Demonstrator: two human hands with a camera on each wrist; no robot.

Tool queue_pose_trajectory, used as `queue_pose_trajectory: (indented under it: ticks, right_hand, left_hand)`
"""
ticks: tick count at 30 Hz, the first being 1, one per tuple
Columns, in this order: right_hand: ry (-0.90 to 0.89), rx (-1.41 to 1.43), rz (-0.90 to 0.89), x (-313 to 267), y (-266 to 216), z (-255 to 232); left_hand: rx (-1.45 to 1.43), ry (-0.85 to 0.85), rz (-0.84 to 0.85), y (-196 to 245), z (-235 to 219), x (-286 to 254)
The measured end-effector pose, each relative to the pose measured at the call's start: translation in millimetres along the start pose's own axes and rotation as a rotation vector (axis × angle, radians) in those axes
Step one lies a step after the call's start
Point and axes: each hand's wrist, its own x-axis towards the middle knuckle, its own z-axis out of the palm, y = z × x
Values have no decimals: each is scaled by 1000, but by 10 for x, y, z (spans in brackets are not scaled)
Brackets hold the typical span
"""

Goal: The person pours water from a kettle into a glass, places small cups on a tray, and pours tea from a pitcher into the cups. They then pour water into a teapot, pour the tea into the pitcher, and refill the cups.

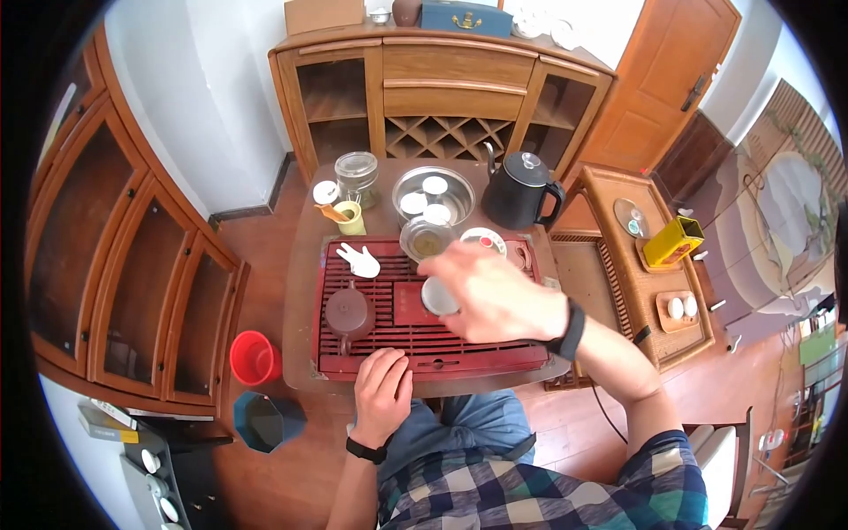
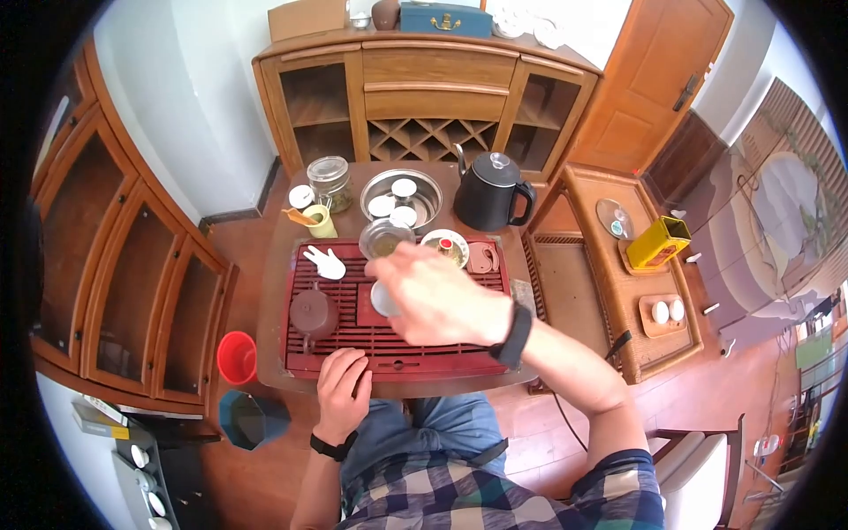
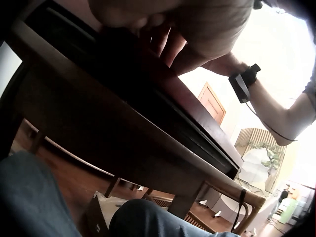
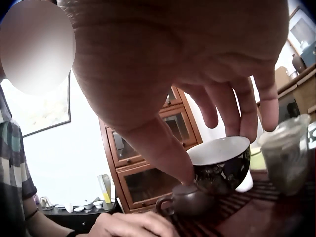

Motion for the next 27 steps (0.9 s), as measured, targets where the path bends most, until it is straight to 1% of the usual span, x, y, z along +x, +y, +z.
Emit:
queue_pose_trajectory:
  ticks: [2, 5, 12, 18, 20, 21, 27]
  right_hand:
    - [-57, 11, -17, 23, -26, 257]
    - [-101, 21, -42, 64, -39, 518]
    - [-157, -40, -20, 123, 1, 796]
    - [-158, -12, -6, 121, 2, 843]
    - [-79, 1, -51, 114, 5, 844]
    - [-79, 0, -50, 112, 4, 836]
    - [-180, -21, 0, 79, 2, 706]
  left_hand:
    - [-16, 11, 9, -3, -4, 3]
    - [-10, -2, 13, -26, 2, -13]
    - [-37, 20, -3, -13, 3, 2]
    - [-39, 17, -7, 7, -17, 24]
    - [-41, 16, -8, -1, -13, 25]
    - [-28, 13, -5, -11, -4, 16]
    - [-16, 12, 1, -11, 0, 11]
